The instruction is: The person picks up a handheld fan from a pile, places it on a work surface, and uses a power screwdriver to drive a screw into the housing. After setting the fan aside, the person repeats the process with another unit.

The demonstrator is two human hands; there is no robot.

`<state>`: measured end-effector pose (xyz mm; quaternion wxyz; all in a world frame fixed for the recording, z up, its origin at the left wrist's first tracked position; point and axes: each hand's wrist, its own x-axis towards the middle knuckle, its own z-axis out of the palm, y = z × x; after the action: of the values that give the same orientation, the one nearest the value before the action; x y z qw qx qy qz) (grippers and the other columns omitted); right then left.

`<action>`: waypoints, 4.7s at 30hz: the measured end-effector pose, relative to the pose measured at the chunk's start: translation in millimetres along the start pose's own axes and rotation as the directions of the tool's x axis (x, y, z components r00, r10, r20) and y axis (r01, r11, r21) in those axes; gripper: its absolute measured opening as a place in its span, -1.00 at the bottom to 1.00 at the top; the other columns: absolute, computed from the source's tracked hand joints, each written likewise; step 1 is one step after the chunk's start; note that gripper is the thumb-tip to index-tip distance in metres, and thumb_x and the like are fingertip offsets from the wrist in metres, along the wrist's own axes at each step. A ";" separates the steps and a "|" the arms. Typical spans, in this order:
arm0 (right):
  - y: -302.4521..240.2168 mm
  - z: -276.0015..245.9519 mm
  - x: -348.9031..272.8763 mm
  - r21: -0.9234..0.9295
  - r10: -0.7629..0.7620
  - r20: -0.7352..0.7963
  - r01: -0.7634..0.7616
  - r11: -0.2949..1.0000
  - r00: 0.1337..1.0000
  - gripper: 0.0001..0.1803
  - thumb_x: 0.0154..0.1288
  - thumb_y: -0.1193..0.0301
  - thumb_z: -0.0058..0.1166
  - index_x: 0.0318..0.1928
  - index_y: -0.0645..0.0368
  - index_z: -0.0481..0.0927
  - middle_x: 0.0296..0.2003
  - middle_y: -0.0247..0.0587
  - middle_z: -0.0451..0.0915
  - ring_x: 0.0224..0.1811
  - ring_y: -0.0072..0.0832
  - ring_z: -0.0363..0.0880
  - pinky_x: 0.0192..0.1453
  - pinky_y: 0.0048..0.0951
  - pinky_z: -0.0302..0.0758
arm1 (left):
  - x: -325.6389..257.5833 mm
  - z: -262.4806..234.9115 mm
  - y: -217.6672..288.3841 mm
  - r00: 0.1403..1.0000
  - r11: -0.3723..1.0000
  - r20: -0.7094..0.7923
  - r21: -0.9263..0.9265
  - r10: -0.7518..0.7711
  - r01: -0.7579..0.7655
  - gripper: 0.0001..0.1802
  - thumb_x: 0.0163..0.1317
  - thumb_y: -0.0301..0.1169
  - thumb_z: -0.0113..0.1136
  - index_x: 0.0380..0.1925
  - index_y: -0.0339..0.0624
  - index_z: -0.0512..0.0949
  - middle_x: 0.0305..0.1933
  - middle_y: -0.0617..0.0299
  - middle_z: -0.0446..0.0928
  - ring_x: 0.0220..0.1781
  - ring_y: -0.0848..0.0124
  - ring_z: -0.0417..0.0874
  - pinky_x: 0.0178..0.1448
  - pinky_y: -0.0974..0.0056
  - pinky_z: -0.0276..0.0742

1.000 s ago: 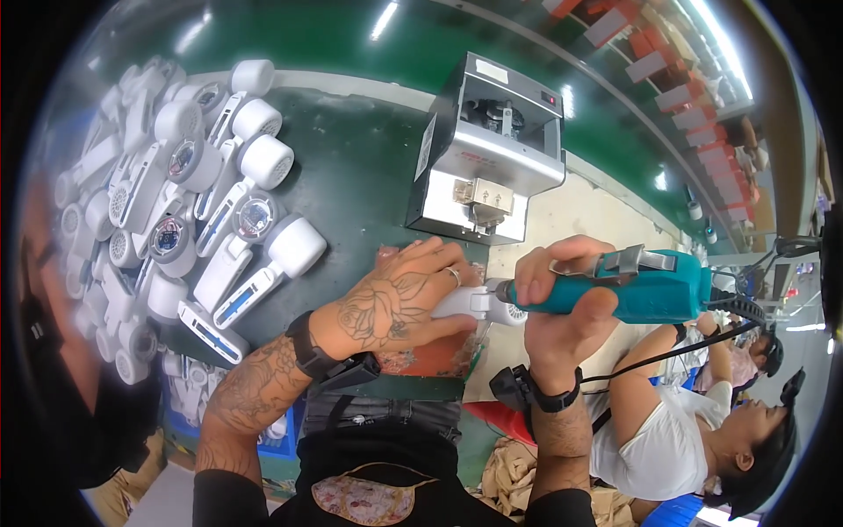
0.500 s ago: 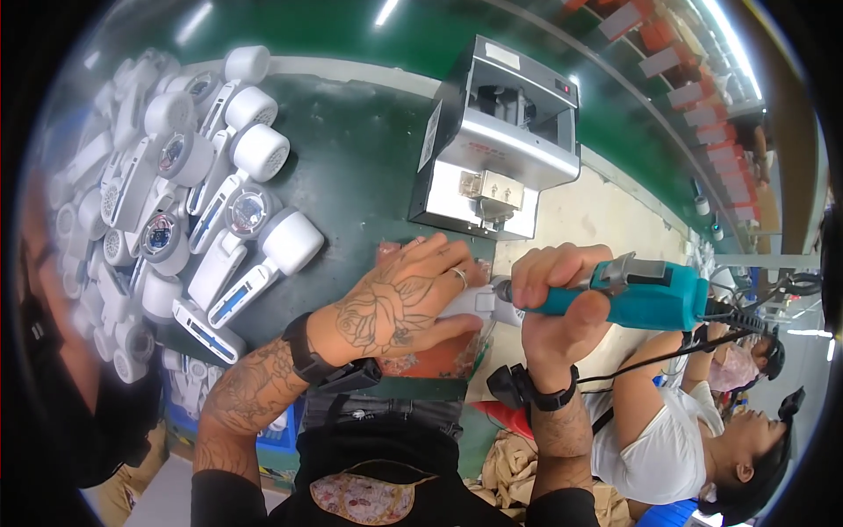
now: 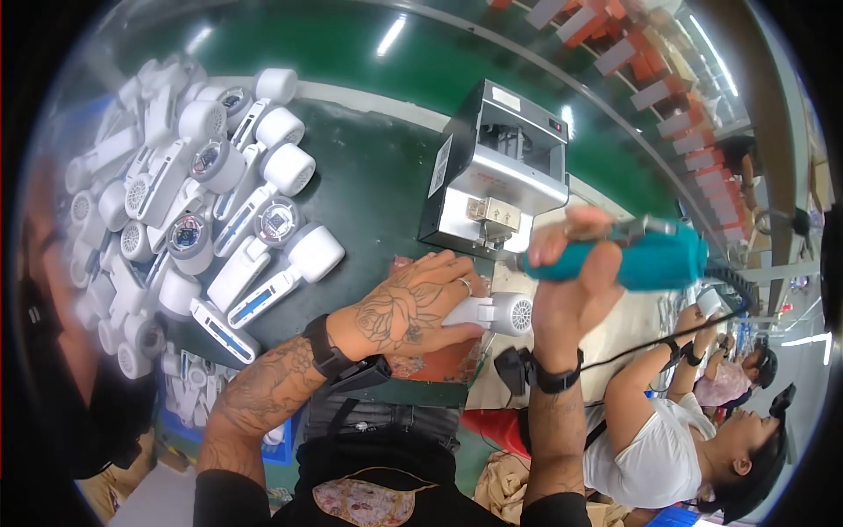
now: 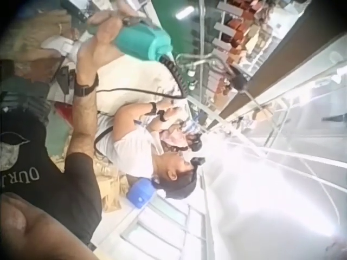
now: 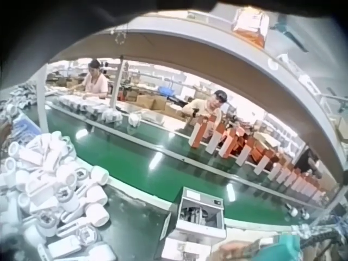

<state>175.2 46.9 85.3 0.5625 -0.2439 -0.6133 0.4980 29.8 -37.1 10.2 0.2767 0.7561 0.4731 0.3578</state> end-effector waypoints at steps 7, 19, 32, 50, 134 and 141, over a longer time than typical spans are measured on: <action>25.7 14.2 17.8 0.054 -0.048 0.059 0.044 0.998 0.997 -0.53 0.49 0.02 0.04 -0.19 0.25 0.42 -0.52 -0.26 0.42 -0.48 -0.44 0.43 -0.35 -0.41 0.41 | -2.5 0.7 0.5 0.998 0.999 -0.048 0.044 0.030 -0.028 -0.55 0.19 -0.16 0.30 -0.03 -0.22 0.54 -0.03 0.04 0.46 0.08 0.05 0.47 0.23 0.06 0.40; -28.4 -4.4 -35.2 -0.010 0.049 0.023 -0.049 0.999 0.999 -0.27 0.34 -0.28 0.03 -0.09 0.25 0.43 -0.61 -0.35 0.34 -0.62 -0.51 0.32 -0.49 -0.46 0.29 | 0.5 1.0 -2.0 1.000 1.000 -0.020 -0.020 -0.003 0.003 -0.64 0.25 -0.23 0.27 -0.07 -0.23 0.55 -0.01 0.09 0.47 0.07 0.09 0.48 0.22 0.07 0.41; -14.5 -15.7 -62.2 -0.040 0.097 0.018 -0.097 0.995 0.995 -0.30 0.35 -0.24 0.07 -0.13 0.25 0.37 -0.62 -0.31 0.36 -0.62 -0.47 0.36 -0.49 -0.41 0.34 | -2.9 0.6 2.4 0.999 0.996 -0.040 -0.087 0.002 -0.005 -0.70 0.27 -0.34 0.28 -0.02 -0.16 0.58 -0.07 0.11 0.53 0.01 0.09 0.51 0.21 0.09 0.39; 29.4 -62.4 -95.2 -0.382 0.022 -0.059 -0.043 0.923 0.998 -0.56 0.49 0.07 -0.03 -0.06 0.26 0.46 -0.40 -0.22 0.47 -0.37 -0.45 0.44 -0.24 -0.36 0.40 | -7.0 8.2 -5.2 0.985 0.991 -0.110 0.019 0.135 -0.133 -0.65 0.21 -0.34 0.27 -0.04 -0.27 0.62 0.10 0.03 0.56 0.12 0.04 0.57 0.25 0.04 0.47; 28.8 19.5 20.3 -0.003 -0.001 0.032 0.001 1.000 1.000 -0.34 0.36 -0.17 0.13 -0.15 0.30 0.44 -0.52 -0.24 0.45 -0.48 -0.44 0.48 -0.35 -0.43 0.43 | -4.0 -2.2 0.3 1.000 1.000 0.022 0.011 -0.004 0.004 -0.53 0.14 -0.11 0.35 -0.04 -0.15 0.56 0.00 0.09 0.45 0.11 0.11 0.44 0.26 0.04 0.36; 17.1 16.7 3.6 0.030 0.082 0.039 -0.083 0.996 0.996 -0.41 0.39 -0.10 0.14 -0.15 0.27 0.44 -0.52 -0.25 0.45 -0.50 -0.43 0.46 -0.38 -0.42 0.43 | -6.0 4.5 -4.4 0.999 0.999 -0.031 -0.024 -0.026 0.025 -0.54 0.16 -0.12 0.35 -0.05 -0.16 0.57 -0.03 0.07 0.45 0.08 0.09 0.46 0.23 0.07 0.37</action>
<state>154.2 51.0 73.9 0.5334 -0.2508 -0.6053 0.5350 29.3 -41.2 2.6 0.2827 0.7409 0.4826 0.3719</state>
